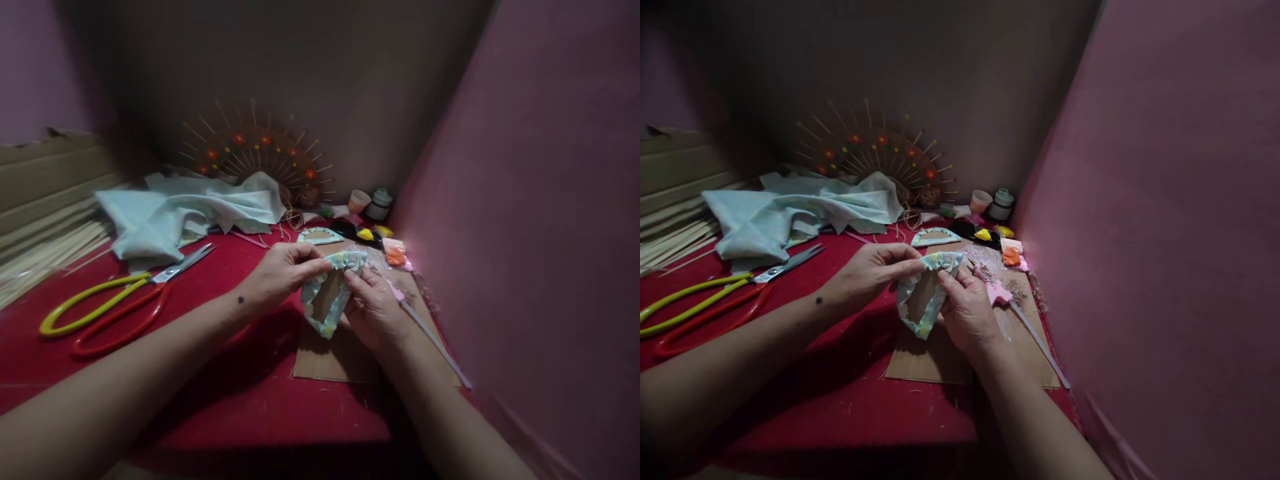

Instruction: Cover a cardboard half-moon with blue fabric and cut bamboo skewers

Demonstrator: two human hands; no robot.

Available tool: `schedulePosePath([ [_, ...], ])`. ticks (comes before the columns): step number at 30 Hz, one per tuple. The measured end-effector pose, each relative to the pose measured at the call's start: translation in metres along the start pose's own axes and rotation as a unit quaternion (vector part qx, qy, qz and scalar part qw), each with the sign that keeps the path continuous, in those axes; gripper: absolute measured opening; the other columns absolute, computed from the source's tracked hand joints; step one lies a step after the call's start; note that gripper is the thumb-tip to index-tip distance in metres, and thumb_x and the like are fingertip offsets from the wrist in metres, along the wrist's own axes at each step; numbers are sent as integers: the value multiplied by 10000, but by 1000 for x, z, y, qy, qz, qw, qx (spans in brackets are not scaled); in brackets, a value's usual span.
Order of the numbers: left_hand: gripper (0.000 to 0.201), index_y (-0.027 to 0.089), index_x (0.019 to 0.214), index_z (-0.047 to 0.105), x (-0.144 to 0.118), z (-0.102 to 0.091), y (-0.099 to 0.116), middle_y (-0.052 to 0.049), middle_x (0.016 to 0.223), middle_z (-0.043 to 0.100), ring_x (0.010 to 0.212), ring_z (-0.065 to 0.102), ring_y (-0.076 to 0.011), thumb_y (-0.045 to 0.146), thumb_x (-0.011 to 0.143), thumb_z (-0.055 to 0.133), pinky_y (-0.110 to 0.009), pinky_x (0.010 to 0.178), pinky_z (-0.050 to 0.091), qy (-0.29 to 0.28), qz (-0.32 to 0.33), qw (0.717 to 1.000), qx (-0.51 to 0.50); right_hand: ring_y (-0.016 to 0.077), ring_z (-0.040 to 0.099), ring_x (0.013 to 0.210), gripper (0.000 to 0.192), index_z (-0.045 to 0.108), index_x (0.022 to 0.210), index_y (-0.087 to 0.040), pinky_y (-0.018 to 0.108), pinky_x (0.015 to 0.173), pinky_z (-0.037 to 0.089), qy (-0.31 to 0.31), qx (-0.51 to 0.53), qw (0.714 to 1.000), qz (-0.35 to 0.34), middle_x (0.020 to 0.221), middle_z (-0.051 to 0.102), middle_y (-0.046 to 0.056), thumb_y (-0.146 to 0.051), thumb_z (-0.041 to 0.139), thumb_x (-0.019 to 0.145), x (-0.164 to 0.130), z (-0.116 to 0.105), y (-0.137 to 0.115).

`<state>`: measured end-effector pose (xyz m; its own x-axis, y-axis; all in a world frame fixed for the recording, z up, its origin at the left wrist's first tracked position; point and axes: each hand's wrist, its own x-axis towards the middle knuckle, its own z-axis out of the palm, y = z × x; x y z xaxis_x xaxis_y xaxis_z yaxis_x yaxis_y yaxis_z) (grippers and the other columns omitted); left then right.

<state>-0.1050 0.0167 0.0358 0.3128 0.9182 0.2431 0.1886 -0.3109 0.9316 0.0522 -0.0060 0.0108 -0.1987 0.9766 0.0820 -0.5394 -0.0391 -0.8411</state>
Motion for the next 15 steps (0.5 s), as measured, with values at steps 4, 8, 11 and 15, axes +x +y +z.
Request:
schedulePosePath([
  [4,221,129,737,643,-2,-1,3,7,621,566,570,495,-102,337,803,615,-219,536,398,15,51,998,44,170,665,784,268,708,887,-236,314,789,517,-39,-27,999,2,860,729,5,-262,796,635,-3,-2,-4],
  [8,199,143,718,640,-6,-3,10,5,642,570,596,495,-106,307,821,598,-226,562,395,29,111,986,117,193,656,850,256,704,937,-243,339,820,511,-79,-15,997,-20,892,719,24,-395,725,732,-4,-3,-9],
  [11,192,153,706,631,-8,-4,11,6,647,572,608,492,-109,303,823,601,-228,571,395,23,120,983,135,176,639,863,184,704,903,-242,306,814,506,-52,-27,998,-32,895,710,17,-388,644,809,-3,-2,-9],
  [15,200,167,851,618,-9,-2,9,6,732,589,669,515,-122,324,756,696,-235,617,430,80,135,984,88,158,601,732,160,688,793,-233,292,728,494,7,-81,995,-56,784,676,1,-384,635,806,-2,-1,-6],
])
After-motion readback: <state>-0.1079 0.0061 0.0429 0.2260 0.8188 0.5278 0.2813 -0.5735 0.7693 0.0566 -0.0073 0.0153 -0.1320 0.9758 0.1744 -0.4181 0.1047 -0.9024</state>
